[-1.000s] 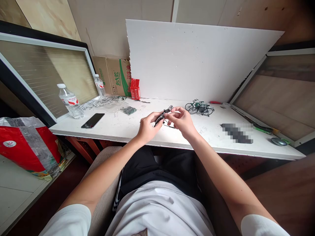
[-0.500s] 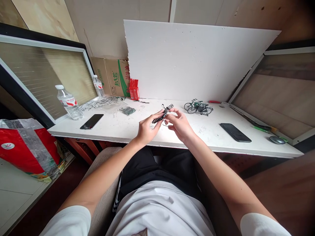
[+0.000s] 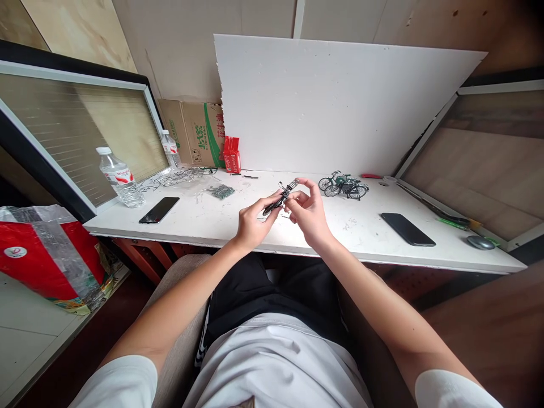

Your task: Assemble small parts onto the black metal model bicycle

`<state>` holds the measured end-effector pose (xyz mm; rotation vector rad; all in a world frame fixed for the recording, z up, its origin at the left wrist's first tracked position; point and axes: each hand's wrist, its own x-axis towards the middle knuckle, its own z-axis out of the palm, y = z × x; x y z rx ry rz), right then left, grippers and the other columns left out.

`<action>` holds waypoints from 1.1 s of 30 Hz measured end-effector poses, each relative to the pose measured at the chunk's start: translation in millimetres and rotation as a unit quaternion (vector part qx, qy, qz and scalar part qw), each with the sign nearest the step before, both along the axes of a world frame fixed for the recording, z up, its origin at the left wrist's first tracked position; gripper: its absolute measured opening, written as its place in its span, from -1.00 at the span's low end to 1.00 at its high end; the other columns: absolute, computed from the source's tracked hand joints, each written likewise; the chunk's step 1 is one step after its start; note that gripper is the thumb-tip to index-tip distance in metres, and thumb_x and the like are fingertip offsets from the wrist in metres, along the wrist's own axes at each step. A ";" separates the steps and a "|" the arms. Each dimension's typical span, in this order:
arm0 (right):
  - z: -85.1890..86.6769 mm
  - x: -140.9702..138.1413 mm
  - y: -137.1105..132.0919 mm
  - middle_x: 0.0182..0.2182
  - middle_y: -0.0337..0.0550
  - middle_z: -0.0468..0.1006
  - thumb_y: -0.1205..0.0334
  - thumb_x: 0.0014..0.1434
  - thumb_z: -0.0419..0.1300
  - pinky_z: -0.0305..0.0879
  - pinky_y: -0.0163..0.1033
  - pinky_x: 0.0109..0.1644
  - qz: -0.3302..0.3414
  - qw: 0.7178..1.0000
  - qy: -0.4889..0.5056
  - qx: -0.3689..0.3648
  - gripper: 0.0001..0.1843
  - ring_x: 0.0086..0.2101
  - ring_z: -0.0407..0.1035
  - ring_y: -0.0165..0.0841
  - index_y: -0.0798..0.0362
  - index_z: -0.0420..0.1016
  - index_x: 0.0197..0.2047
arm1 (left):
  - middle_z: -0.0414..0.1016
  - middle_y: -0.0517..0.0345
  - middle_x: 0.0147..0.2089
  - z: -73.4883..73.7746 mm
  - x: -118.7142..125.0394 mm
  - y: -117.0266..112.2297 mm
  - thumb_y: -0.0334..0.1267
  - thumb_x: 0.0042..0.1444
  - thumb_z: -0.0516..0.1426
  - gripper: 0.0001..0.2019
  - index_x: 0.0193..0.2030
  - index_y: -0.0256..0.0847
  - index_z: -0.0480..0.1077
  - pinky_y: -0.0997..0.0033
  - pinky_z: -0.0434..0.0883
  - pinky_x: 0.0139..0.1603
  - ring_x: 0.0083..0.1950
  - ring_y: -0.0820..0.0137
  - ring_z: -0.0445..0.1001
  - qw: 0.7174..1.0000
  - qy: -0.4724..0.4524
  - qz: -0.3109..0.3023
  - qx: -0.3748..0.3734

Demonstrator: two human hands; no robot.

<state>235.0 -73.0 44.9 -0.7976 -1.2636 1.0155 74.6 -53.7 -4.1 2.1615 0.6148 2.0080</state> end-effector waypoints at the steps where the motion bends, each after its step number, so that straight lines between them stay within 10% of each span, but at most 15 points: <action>1: -1.8 -0.5 0.7 -0.32 -0.34 0.48 0.07 0.09 0.47 0.19 -0.31 -0.43 -0.004 1.000 -0.013 0.023 -0.37 -0.33 0.38 -0.36 -0.15 0.30 0.14 | 0.67 -0.05 0.28 -0.2 -0.1 0.3 -0.30 0.41 0.30 -0.70 0.24 -0.15 0.58 0.15 0.68 0.31 0.25 0.16 0.71 1.000 -0.003 0.002 -0.003; 33: -7.3 -17.3 -14.1 -0.16 -0.28 0.39 -0.18 0.25 0.44 0.33 -0.27 -0.41 -0.014 0.999 0.024 0.042 -0.44 -0.41 0.39 -0.45 -0.17 0.26 0.09 | 0.72 0.00 0.22 -0.1 1.1 -4.4 -0.23 0.39 0.33 -0.68 0.24 -0.14 0.60 0.25 0.71 0.23 0.13 0.23 0.76 0.999 -0.036 0.033 -0.016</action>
